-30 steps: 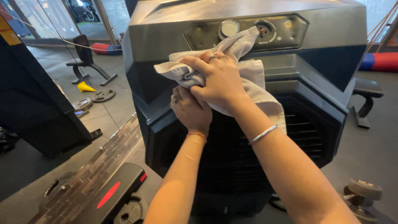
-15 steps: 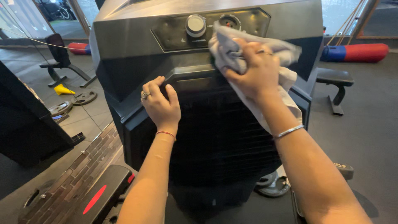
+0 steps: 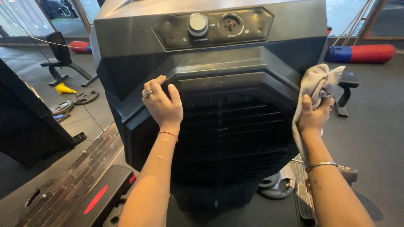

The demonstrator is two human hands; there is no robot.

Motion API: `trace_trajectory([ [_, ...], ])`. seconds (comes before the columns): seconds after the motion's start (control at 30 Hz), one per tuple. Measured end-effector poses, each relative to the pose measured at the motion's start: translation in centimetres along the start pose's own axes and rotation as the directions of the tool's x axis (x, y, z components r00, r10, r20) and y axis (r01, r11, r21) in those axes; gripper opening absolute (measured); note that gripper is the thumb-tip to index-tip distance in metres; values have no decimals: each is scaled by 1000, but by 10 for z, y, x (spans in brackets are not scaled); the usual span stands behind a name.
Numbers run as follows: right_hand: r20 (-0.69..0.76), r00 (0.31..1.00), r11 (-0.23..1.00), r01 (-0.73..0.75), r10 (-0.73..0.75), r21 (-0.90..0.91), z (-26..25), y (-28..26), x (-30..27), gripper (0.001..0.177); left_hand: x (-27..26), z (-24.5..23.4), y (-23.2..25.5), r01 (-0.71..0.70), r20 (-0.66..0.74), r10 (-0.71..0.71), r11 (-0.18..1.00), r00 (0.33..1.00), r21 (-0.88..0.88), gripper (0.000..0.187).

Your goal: The person wipes the exterior surfaces of a large black electronic device with a white cloth. They clean the top control panel, front grille, and side panels in a gym setting.

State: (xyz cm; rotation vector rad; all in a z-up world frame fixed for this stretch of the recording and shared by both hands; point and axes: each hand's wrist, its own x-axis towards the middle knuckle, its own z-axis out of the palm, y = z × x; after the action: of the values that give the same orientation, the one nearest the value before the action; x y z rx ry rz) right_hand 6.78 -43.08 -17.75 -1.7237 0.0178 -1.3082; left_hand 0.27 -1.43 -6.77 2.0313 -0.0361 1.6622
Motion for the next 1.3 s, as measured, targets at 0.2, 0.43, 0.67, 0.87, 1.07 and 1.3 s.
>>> trace_trajectory([
  [0.2,1,997,982,78,-79,-172,21,-12,14,65,1,1,3,30,42,-33,997,999,74,30],
  [0.43,249,925,956,293,-285,8,55,-122,44,70,0,-1,6,8,43,-11,998,999,59,29],
  [0.67,508,750,801,572,-423,-177,88,-241,28,60,0,-2,10,10,33,-12,998,999,64,30],
  [0.87,501,610,694,719,-614,-25,134,-322,-28,67,-5,-2,6,-23,37,22,1000,999,19,40],
  [1.07,624,539,694,720,-565,7,146,-342,-35,69,-8,0,4,-30,20,30,1000,999,3,44],
  [1.3,607,500,687,718,-617,107,133,-334,-24,72,-6,-3,6,-33,19,33,999,999,-4,41],
])
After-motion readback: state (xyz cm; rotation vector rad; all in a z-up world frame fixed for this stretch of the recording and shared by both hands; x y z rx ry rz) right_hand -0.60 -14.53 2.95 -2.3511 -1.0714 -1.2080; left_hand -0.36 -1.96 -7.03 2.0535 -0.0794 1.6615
